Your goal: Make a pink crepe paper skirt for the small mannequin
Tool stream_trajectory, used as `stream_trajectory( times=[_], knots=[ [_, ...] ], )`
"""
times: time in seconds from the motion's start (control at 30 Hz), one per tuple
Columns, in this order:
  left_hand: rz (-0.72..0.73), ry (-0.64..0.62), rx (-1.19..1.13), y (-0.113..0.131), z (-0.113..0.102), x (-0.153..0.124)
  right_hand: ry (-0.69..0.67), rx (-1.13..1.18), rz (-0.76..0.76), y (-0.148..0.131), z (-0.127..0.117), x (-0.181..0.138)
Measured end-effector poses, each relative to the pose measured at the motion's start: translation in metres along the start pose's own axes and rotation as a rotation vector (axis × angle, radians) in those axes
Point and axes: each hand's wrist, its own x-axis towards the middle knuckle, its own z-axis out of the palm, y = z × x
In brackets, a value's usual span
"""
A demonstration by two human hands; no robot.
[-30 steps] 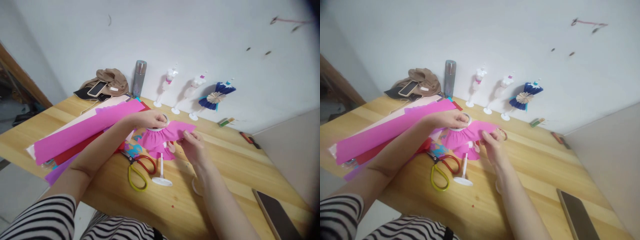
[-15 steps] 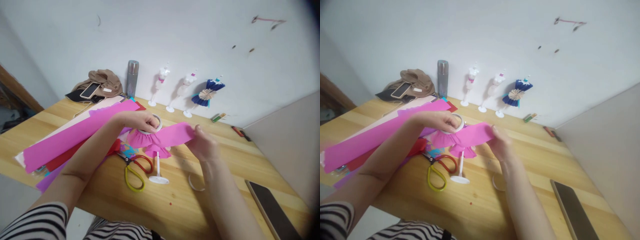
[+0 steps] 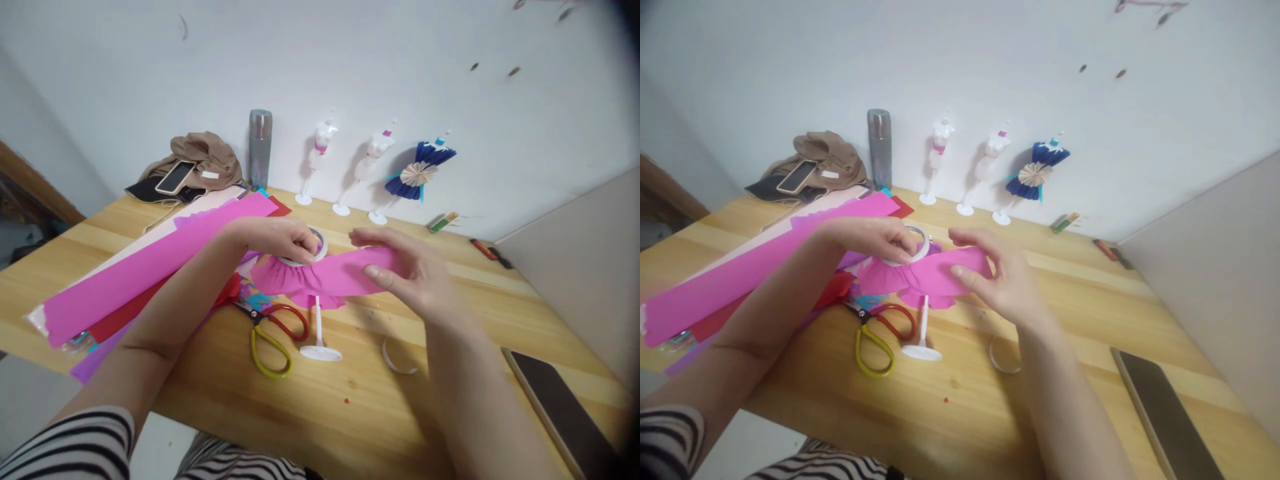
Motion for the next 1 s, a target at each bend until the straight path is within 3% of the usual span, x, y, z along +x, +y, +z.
stream_trajectory(
  times=[0.23, 0.47, 0.67, 1.0],
  knots=[
    [-0.021, 0.002, 0.081, 0.009, 0.006, 0.002, 0.047, -0.177, 0.016, 0.000, -0.001, -0.004],
    [-0.046, 0.055, 0.039, 0.021, 0.014, 0.001, -0.096, -0.403, -0.101, -0.012, -0.009, -0.013],
    [0.008, 0.026, -0.007, 0.026, 0.017, -0.003, -0.280, -0.460, -0.049, -0.019, 0.000, -0.015],
    [0.034, 0.014, -0.122, 0.015, 0.020, -0.004, -0.166, -0.542, -0.088, -0.024, 0.012, -0.019]
  ],
)
